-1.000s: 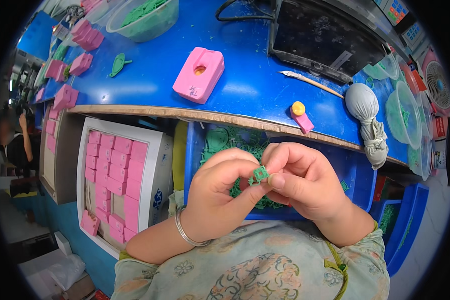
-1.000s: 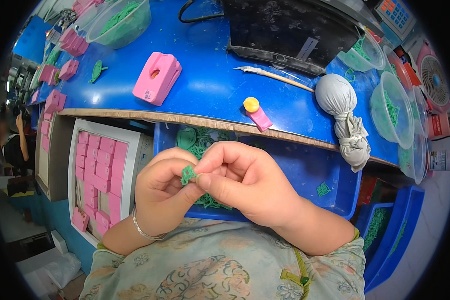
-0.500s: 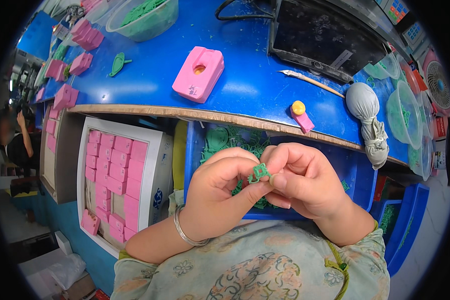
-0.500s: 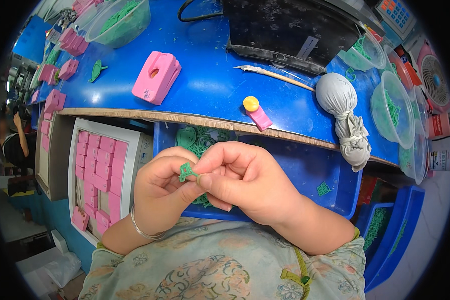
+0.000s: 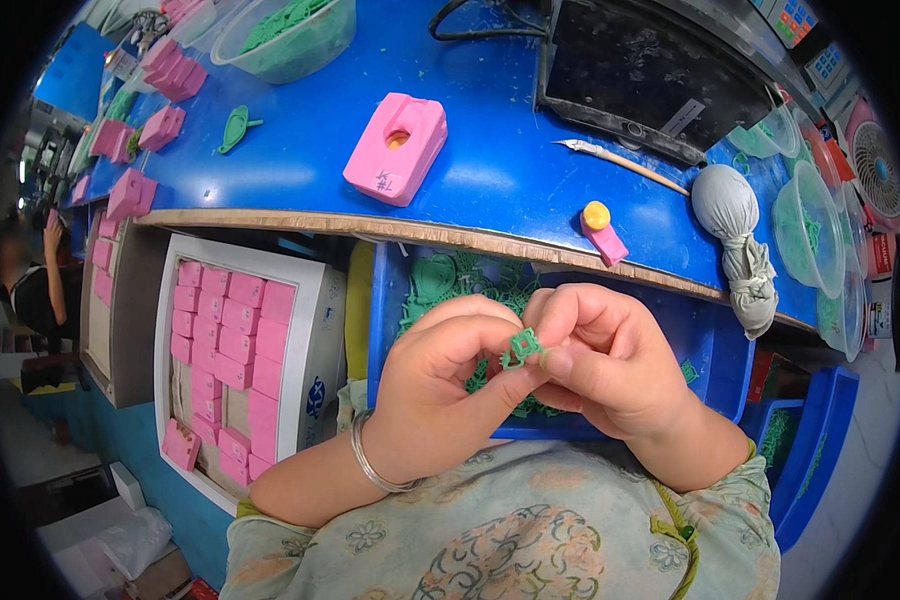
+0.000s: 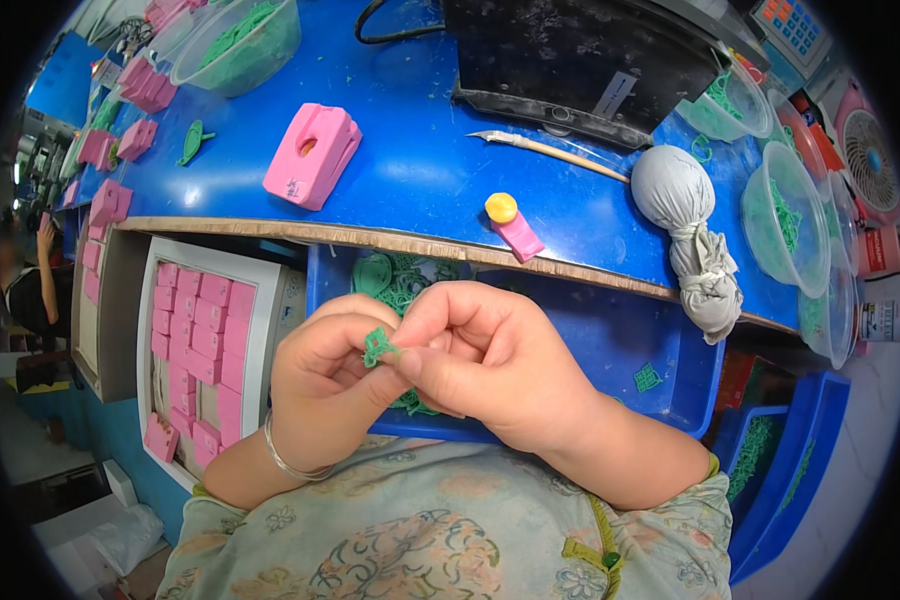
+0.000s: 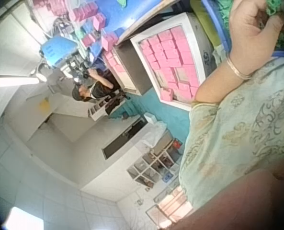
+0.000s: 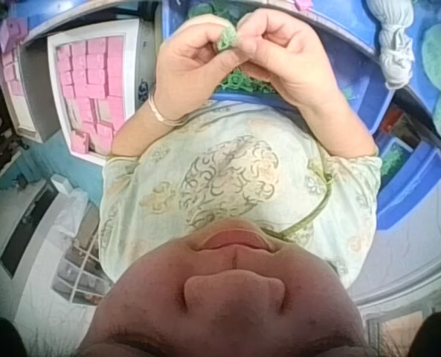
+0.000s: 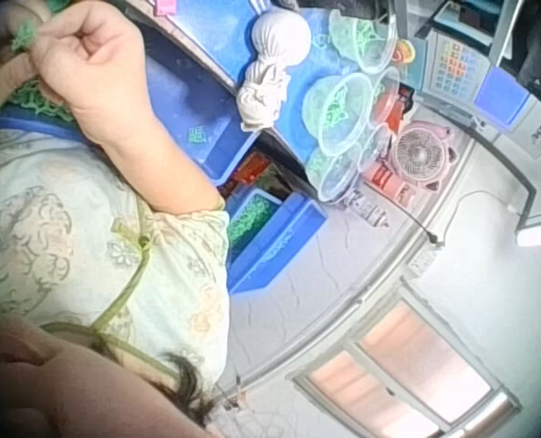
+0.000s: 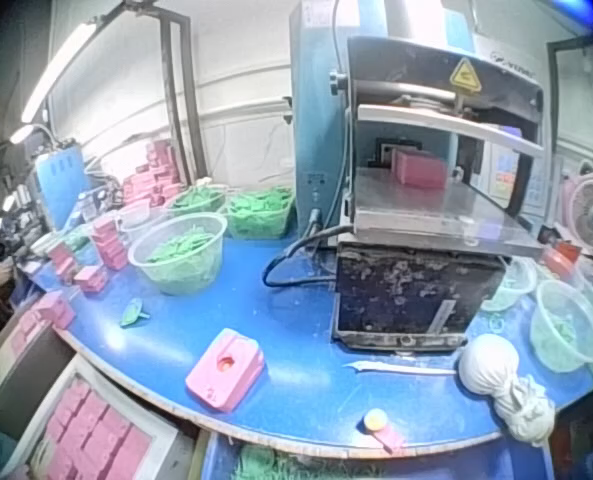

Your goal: Using a wax injection molding machine to produce small green wax jewelry patterns.

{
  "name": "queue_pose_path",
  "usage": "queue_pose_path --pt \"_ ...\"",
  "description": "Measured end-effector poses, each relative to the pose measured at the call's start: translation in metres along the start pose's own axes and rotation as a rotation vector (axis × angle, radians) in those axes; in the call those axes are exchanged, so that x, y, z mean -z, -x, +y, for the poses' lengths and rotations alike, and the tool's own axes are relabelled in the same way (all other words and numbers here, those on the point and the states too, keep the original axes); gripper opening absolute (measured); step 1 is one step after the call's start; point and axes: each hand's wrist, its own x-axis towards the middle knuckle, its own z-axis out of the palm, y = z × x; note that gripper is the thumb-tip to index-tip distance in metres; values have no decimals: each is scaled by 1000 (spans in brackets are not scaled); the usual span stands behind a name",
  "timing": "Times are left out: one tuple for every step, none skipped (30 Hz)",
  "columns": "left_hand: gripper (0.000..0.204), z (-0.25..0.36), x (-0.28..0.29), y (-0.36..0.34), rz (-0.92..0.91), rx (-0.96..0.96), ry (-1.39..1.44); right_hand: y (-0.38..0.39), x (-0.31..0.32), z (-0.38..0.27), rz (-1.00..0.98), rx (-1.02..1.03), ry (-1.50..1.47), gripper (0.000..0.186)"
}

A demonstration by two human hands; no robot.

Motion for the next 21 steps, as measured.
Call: queue_pose_path --pt "14 -2 0 -1 1 0 0 0 -1 0 -1 -1 0 6" --pt "13 -6 -1 -2 36 -70 -1 0 -3 1 14 17 17 6" --pt "13 -8 -2 -3 71 -140 -1 0 -4 1 30 35 33 6" --pt "13 -8 -2 -3 70 -140 -1 0 -4 1 31 35 33 6" --pt "13 -9 -3 -3 71 -131 6 0 -2 2 21 29 33 6" --pt "13 -9 -3 -2 72 -122 14 0 -1 2 11 23 33 5" --pt "13 -9 -3 -3 72 -122 14 0 0 2 11 22 33 5" --pt "13 -9 -3 -3 77 -125 3 0 1 2 -6 20 5 5" --pt "13 -9 -4 -3 81 -127 -8 0 1 2 -22 17 -23 5" --pt "13 -9 -3 -3 81 -127 -8 0 1 1 -22 17 -23 5" --pt "12 -9 -2 -3 72 -128 -3 0 0 0 -15 7 -10 5" --pt "12 -10 -2 -3 63 -129 2 0 0 -1 -7 -4 4 5" --pt "12 -9 -2 -2 62 -128 2 0 0 -1 -7 -3 4 5" --pt "11 -9 -3 -2 74 -111 27 0 0 0 -9 -4 -40 6" --pt "10 -8 -4 -1 85 -93 53 -1 1 0 -12 -4 -83 6" --pt "10 -7 -4 -1 85 -93 53 -1 2 0 -12 -4 -83 6" --pt "10 -7 -4 -1 75 -67 111 -1 3 0 -30 -10 -96 7" --pt "9 -7 -4 -1 64 -42 168 -1 4 0 -49 -15 -109 8" --pt "9 -6 -5 -1 64 -42 169 -1 4 0 -48 -15 -109 8" --pt "10 -6 -5 -1 65 -40 205 -1 3 0 -34 -24 -106 9" --pt "10 -6 -6 0 66 -39 242 -1 3 -1 -19 -34 -102 10"
